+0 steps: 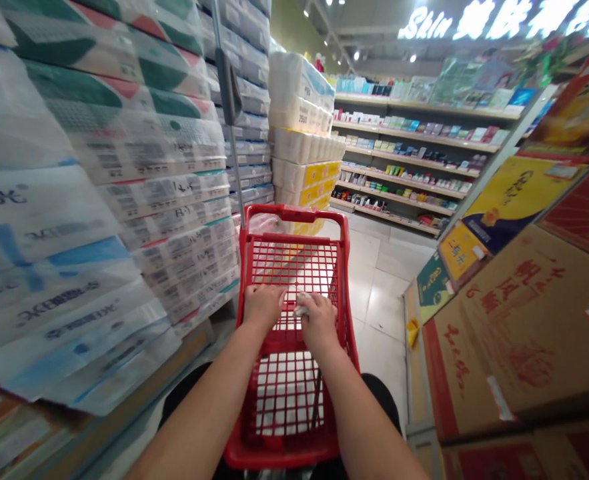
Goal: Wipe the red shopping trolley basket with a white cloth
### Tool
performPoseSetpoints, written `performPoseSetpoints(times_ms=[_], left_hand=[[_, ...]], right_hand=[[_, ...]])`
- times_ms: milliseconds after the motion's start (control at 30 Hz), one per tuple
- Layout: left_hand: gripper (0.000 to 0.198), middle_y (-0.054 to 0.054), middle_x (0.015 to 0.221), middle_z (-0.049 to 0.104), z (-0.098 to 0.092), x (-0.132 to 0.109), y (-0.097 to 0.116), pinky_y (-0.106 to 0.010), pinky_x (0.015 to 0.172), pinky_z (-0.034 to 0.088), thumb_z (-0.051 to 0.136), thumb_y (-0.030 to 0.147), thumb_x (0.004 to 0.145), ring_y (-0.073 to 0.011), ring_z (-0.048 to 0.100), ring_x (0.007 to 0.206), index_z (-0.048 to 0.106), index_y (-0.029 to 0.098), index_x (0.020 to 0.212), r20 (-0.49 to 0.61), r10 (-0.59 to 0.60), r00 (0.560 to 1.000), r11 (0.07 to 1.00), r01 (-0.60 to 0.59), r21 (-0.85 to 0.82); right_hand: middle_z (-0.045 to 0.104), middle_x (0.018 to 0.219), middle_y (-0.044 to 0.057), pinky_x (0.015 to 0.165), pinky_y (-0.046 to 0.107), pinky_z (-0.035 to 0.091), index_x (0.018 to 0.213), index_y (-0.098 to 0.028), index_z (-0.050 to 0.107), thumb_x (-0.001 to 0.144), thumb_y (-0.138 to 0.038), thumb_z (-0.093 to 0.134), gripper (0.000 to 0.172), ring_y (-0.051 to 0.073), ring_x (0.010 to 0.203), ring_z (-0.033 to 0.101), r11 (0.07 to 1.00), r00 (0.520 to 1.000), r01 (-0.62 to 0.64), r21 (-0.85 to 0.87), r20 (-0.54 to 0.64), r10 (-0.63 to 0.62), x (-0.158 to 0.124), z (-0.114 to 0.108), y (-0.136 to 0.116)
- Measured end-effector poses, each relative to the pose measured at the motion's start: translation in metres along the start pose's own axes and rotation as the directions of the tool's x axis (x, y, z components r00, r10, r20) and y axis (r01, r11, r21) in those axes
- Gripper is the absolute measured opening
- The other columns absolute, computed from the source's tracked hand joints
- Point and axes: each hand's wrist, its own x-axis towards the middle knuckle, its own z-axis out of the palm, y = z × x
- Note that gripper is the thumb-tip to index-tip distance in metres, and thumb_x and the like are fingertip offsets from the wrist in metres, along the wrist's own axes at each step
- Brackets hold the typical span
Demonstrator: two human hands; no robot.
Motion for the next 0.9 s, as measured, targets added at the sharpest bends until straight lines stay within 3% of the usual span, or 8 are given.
performPoseSetpoints(times_ms=[167,300,467,633,800,900], left_hand=[[0.035,-0.005,0.095,0.073,-0.001,0.002,0.002,-0.042,0.083,0.032,0.036,0.037,0.095,-0.024,0.062,0.091,0.069,0.026,0.096,0.016,-0.008,1.0,1.0,0.008,0.006],[0.035,-0.004,0.095,0.073,-0.002,0.003,0.002,-0.042,0.082,0.032,0.035,0.037,0.095,-0.0237,0.062,0.091,0.069,0.027,0.097,0.017,-0.007,1.0,1.0,0.007,0.007],[0.036,-0.004,0.09,0.073,-0.004,0.005,0.002,-0.041,0.08,0.032,0.035,0.037,0.095,-0.0234,0.063,0.088,0.069,0.026,0.089,0.011,-0.005,1.0,1.0,0.005,0.021],[0.037,-0.004,0.092,0.073,-0.003,0.008,0.003,-0.041,0.082,0.032,0.034,0.037,0.095,-0.023,0.062,0.092,0.069,0.027,0.091,0.018,-0.023,1.0,1.0,0.023,0.012],[0.038,-0.005,0.092,0.073,-0.001,0.009,0.002,-0.042,0.085,0.033,0.034,0.039,0.095,-0.0234,0.062,0.091,0.07,0.026,0.091,0.025,-0.023,0.999,1.0,0.024,-0.004],[0.037,-0.005,0.095,0.074,-0.002,0.009,0.002,-0.042,0.086,0.033,0.035,0.038,0.095,-0.0231,0.062,0.093,0.07,0.027,0.093,0.028,-0.032,0.999,0.999,0.032,-0.017]], right_hand=[[0.059,0.107,0.006,0.086,0.033,0.045,0.089,-0.021,0.068,0.07,0.003,0.049,0.036,0.02,0.099,0.051,0.978,0.993,0.116,0.172,-0.021,-0.114,0.004,-0.002,0.002],[0.055,0.119,0.01,0.095,0.041,0.041,0.1,-0.02,0.067,0.077,-0.004,0.052,0.032,0.025,0.109,0.048,0.994,0.987,0.003,0.107,-0.163,0.015,0.007,-0.002,0.001],[0.053,0.128,0.011,0.099,0.042,0.04,0.113,-0.019,0.063,0.083,-0.018,0.058,0.03,0.026,0.115,0.045,0.992,0.995,0.103,0.068,-0.024,-0.101,0.006,0.0,-0.005],[0.057,0.122,0.01,0.094,0.045,0.04,0.111,-0.02,0.064,0.084,-0.009,0.05,0.033,0.027,0.11,0.046,0.995,0.993,-0.088,-0.056,-0.086,0.083,0.01,-0.003,-0.002],[0.058,0.115,0.009,0.091,0.037,0.043,0.1,-0.021,0.068,0.079,-0.003,0.05,0.033,0.023,0.104,0.048,0.998,0.999,0.037,0.059,-0.014,-0.036,0.011,0.0,0.003],[0.057,0.117,0.01,0.092,0.041,0.041,0.106,-0.022,0.067,0.08,-0.005,0.051,0.035,0.024,0.105,0.048,0.998,0.996,-0.048,0.037,-0.075,0.051,0.012,-0.001,0.004]])
